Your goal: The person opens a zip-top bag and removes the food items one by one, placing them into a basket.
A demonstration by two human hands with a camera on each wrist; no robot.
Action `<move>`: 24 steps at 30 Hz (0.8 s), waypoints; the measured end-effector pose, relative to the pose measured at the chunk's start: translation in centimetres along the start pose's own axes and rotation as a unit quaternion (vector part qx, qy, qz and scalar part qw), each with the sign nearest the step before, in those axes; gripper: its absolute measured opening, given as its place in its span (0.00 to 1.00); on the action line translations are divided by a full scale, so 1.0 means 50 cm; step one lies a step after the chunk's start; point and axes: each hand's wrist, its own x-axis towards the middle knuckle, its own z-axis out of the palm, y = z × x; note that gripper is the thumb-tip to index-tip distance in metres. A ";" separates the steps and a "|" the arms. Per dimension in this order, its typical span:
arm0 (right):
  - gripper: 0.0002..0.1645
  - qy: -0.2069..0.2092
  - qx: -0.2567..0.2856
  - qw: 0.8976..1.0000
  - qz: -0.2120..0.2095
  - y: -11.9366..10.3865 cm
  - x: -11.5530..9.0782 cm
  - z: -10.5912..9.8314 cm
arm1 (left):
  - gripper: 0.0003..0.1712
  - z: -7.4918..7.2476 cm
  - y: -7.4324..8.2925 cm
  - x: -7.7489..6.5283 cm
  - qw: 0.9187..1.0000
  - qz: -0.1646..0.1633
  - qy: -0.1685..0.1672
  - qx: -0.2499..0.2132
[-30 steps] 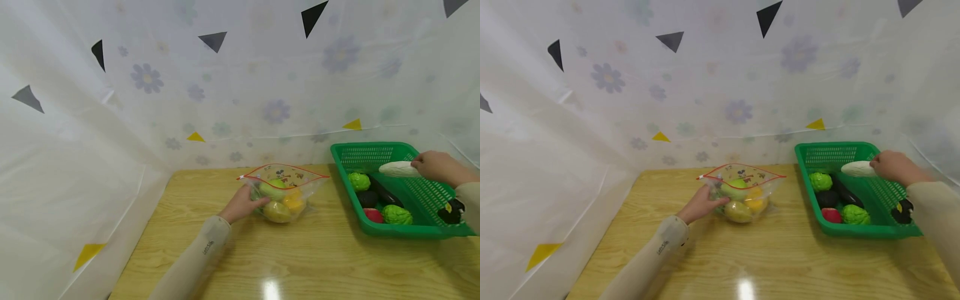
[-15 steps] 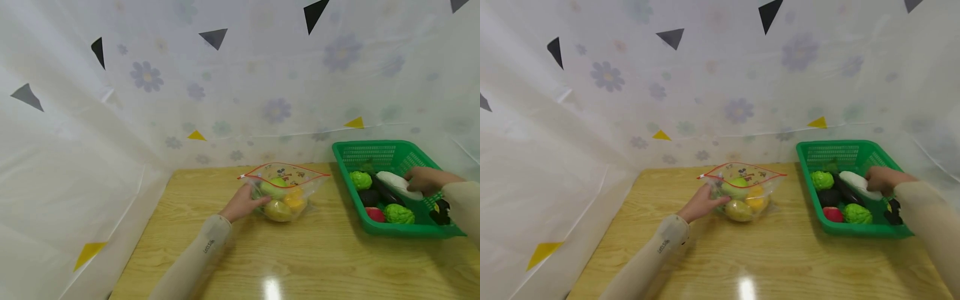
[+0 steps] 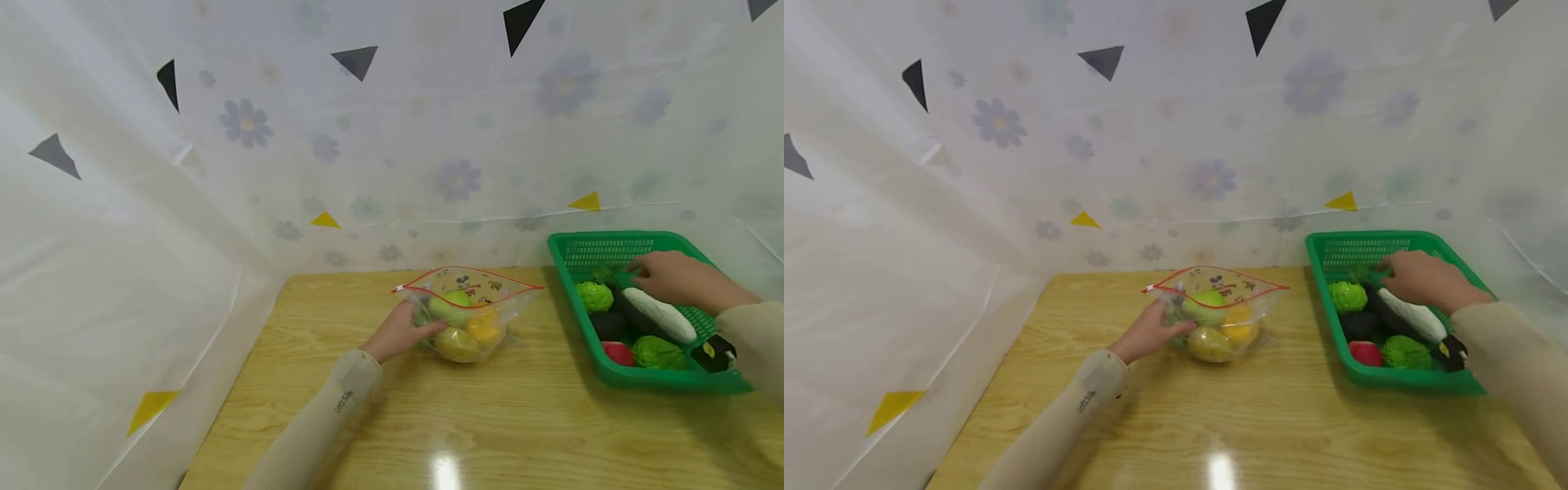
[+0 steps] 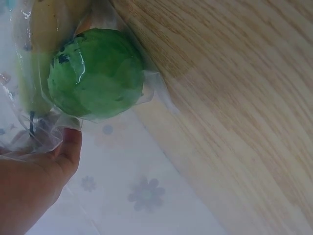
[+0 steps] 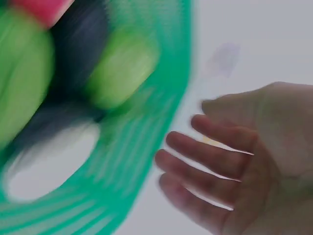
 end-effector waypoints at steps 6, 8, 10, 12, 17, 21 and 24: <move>0.17 0.142 0.004 0.988 -0.060 -0.217 -0.007 -0.042 | 0.38 0.001 0.001 0.001 1.000 0.002 0.004 0.001; 0.14 0.184 -0.006 0.978 -0.102 -0.280 -0.006 -0.046 | 0.38 0.002 0.000 0.002 1.000 0.003 0.005 -0.001; 0.12 0.209 -0.013 0.966 -0.150 -0.335 -0.002 -0.044 | 0.37 0.003 -0.001 0.003 1.000 0.003 0.005 -0.004; 0.12 0.208 -0.018 0.960 -0.187 -0.380 0.007 -0.037 | 0.38 0.003 -0.003 0.003 1.000 0.007 0.005 -0.006; 0.14 0.139 -0.030 0.963 -0.230 -0.451 0.047 -0.008 | 0.38 0.001 0.000 0.001 1.000 0.008 0.002 -0.010; 0.15 0.063 -0.025 0.971 -0.228 -0.467 0.096 0.016 | 0.35 -0.001 0.003 -0.004 1.000 0.000 -0.002 -0.008; 0.14 0.027 -0.022 0.974 -0.225 -0.468 0.132 0.031 | 0.35 -0.002 0.001 -0.006 1.000 0.002 -0.005 -0.006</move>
